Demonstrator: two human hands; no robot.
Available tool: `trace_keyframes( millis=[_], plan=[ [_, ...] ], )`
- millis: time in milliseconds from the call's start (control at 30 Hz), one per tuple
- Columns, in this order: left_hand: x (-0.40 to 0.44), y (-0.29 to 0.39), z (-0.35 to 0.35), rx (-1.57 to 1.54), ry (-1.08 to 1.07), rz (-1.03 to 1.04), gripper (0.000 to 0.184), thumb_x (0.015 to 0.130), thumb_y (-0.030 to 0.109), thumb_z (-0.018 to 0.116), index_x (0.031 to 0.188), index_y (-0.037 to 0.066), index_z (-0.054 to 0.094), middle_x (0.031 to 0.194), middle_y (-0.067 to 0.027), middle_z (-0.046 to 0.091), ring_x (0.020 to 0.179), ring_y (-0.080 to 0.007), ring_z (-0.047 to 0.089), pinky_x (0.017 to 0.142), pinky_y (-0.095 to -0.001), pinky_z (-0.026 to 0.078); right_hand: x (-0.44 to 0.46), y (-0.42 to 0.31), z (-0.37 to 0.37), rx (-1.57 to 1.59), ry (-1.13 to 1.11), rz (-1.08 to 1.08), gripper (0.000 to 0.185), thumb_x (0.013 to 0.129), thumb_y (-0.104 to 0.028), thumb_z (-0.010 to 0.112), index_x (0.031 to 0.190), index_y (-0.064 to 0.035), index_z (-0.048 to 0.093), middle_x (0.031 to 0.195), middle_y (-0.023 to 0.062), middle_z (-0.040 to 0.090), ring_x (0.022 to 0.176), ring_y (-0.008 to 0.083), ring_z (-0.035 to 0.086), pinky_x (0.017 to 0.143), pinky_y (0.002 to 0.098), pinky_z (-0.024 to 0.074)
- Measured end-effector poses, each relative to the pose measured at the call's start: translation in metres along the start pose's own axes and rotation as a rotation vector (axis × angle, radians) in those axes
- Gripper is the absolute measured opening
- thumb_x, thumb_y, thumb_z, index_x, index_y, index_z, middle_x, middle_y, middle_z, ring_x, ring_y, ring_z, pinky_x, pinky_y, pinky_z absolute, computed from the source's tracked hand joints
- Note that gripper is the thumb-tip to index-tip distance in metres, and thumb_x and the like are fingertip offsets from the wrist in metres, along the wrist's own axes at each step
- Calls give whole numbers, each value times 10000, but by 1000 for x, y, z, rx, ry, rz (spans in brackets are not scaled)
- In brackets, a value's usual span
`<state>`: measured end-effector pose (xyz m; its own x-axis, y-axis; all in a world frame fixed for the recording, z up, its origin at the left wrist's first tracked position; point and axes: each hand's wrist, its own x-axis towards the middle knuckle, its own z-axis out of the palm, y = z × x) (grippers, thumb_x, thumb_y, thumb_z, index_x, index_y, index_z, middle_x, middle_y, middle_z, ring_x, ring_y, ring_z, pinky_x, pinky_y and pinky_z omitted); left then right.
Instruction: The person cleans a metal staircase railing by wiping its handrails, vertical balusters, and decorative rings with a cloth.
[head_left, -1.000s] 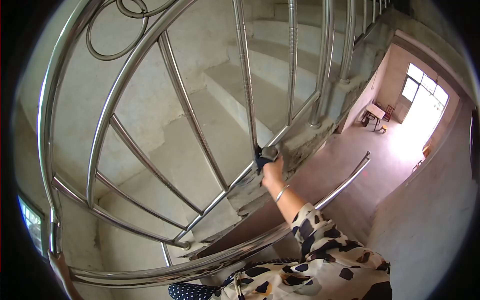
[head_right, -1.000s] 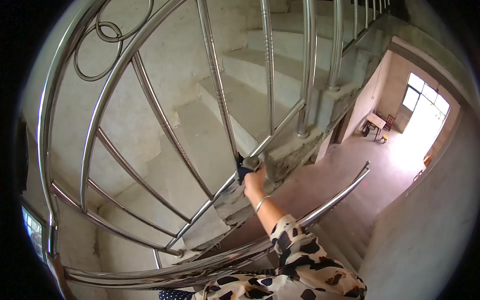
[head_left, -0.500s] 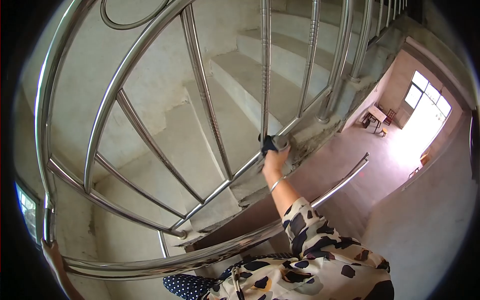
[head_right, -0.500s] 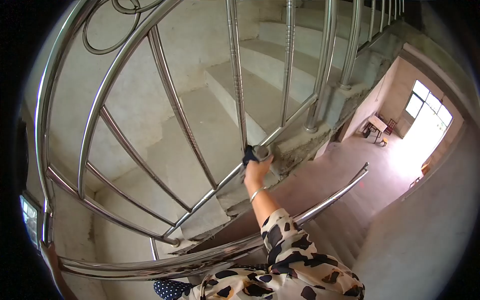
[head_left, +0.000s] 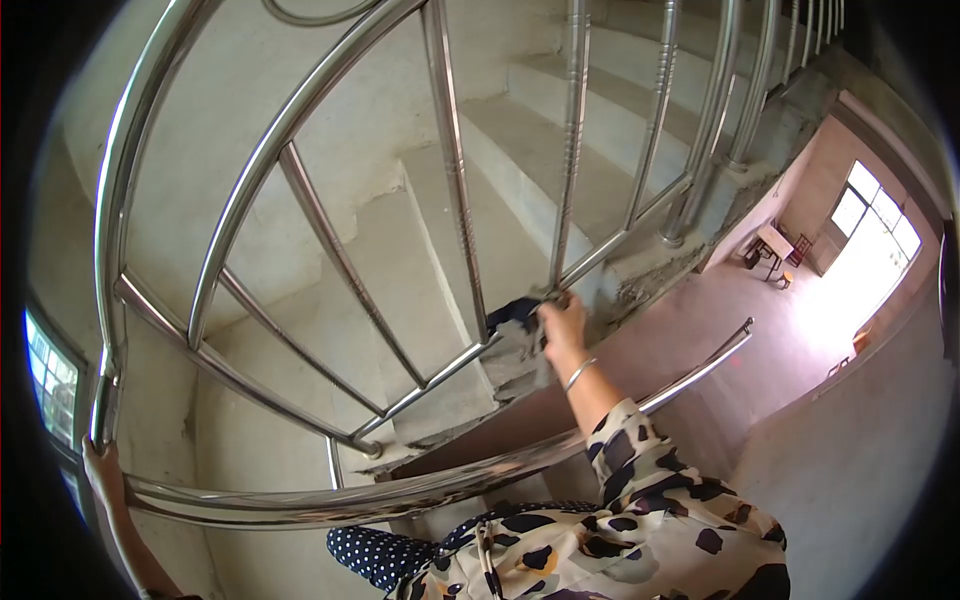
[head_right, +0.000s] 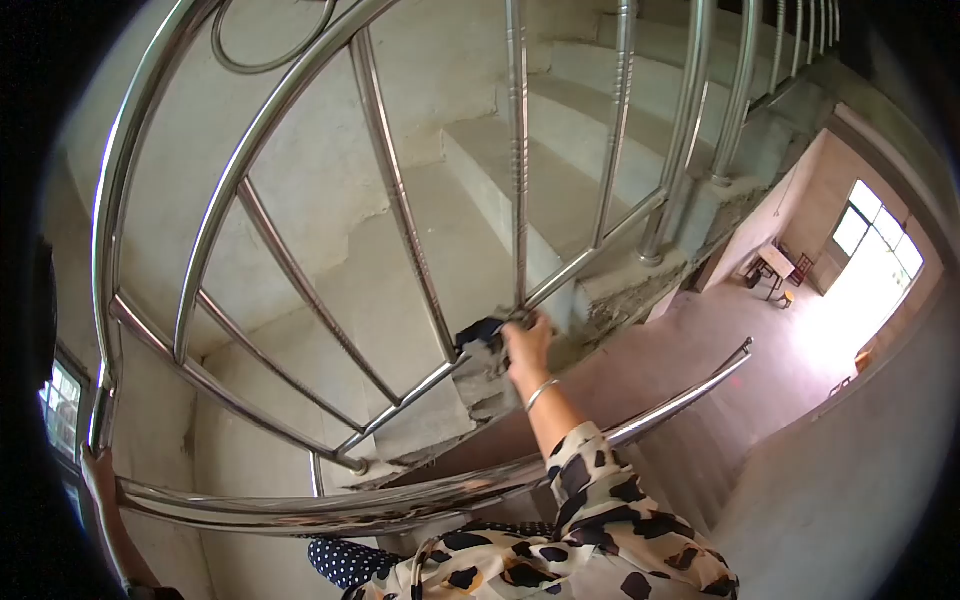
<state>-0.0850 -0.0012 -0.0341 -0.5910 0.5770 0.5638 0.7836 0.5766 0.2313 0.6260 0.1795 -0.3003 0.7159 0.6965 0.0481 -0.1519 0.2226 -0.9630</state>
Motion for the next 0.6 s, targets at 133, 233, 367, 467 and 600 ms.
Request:
trace_keyframes(
  millis=[133,233,367,467,600],
  plan=[
    [3,-9,2,14,48,34,494,749,187,555,1203,24,445,1048,-198,542,979,-329,520,846,-387,382,-3,-19,9,171,37,-82,472,620,3,587,1066,53,441,980,130,515,859,225,513,816,323,409],
    [-5,5,-5,32,94,61,484,748,190,556,1184,3,457,1030,-189,549,947,-314,527,834,-376,384,-32,13,41,-151,323,-66,585,632,10,561,1176,47,349,1073,183,492,996,277,495,906,328,364],
    [-11,19,-15,-14,-26,14,463,749,188,554,1163,-2,468,996,-171,557,905,-297,531,808,-363,389,-54,55,51,-50,210,109,461,708,-26,595,1126,17,405,1036,110,512,920,196,497,830,289,399],
    [-5,7,-4,-29,42,44,438,747,193,555,1132,-3,481,958,-165,566,877,-295,539,790,-365,394,-74,69,40,168,0,539,293,788,-50,509,1075,-3,476,993,78,539,860,212,532,801,335,437],
    [-10,14,-13,-71,-25,64,440,742,216,561,1115,-6,486,942,-175,578,883,-311,553,790,-378,400,-92,24,23,388,-233,972,251,787,-80,500,1031,-36,536,931,77,582,828,214,564,797,381,465]
  ],
)
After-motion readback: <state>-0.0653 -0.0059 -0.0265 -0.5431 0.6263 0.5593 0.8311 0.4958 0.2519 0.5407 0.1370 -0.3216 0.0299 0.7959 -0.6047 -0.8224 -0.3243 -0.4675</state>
